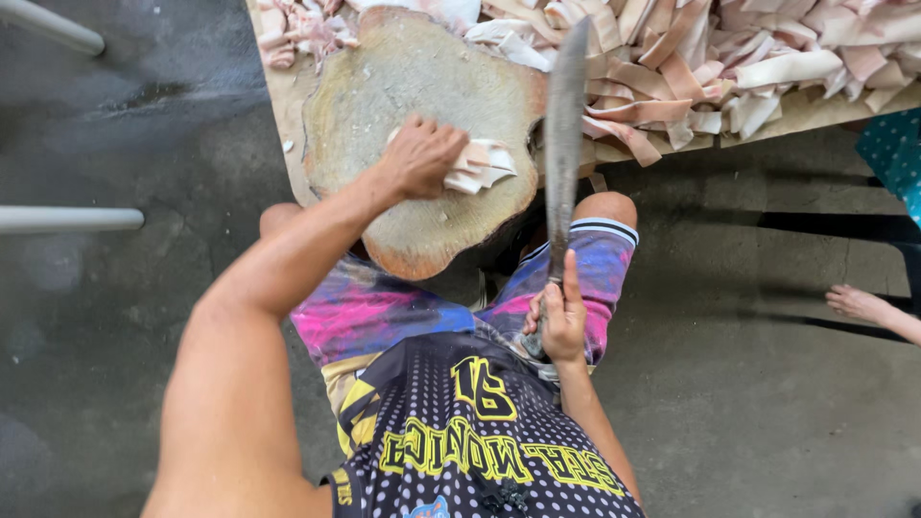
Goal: The person cuts pieces of pork skin and fat into smaller strips using a large knife on a wooden cutting block.
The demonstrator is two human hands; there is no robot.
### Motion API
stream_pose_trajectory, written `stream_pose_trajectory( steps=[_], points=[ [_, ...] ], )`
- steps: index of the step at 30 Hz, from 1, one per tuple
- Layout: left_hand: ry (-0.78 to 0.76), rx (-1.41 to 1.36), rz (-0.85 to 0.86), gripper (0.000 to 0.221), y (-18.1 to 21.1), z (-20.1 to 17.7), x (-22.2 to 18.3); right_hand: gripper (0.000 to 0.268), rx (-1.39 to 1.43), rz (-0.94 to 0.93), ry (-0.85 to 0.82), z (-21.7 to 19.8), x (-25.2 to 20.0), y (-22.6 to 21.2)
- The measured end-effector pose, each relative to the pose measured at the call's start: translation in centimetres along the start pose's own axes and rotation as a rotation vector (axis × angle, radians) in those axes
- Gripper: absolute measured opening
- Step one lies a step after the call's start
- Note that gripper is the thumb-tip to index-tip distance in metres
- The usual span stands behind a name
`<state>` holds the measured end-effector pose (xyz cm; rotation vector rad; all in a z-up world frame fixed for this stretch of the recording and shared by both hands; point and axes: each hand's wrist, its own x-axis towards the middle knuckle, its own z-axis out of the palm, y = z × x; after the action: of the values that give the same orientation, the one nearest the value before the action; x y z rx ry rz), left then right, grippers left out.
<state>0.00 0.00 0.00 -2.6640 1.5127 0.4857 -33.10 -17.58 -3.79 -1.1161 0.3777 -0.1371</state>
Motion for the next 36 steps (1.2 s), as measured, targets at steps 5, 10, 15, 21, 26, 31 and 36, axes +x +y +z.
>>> stream_pose_trajectory(
  steps=[5,10,15,21,26,31,36],
  points=[
    [0.257,-0.193,-0.154,0.029,0.9,2.2,-2.7,0.063,-0.149,0.202,-0.024,2.3,1.7,-1.4],
    [0.496,-0.265,-0.286,0.033,2.9,2.9,-5.1,0.063,-0.17,0.227,-0.054,3.7,2.4,-1.6],
    [0.39,-0.5,-0.397,0.05,3.4,1.0,-7.4,0.063,-0.121,0.204,-0.111,3.3,2.2,-1.2],
    [-0.042,-0.291,-0.384,0.092,3.9,-1.4,-5.2,0.064,-0.086,0.205,-0.06,4.2,3.8,-0.7],
    [0.078,-0.438,-0.414,0.071,4.4,0.2,-5.1,0.065,-0.066,0.283,-0.063,4.0,3.8,-0.7],
    [0.045,-0.48,-0.553,0.052,6.3,0.8,-5.0,0.065,-0.052,0.289,-0.072,4.3,4.2,-1.0],
    [0.146,-0.561,-0.711,0.055,8.6,-0.1,-5.1,0.064,-0.095,0.288,-0.066,4.6,4.2,-1.1]
  ],
)
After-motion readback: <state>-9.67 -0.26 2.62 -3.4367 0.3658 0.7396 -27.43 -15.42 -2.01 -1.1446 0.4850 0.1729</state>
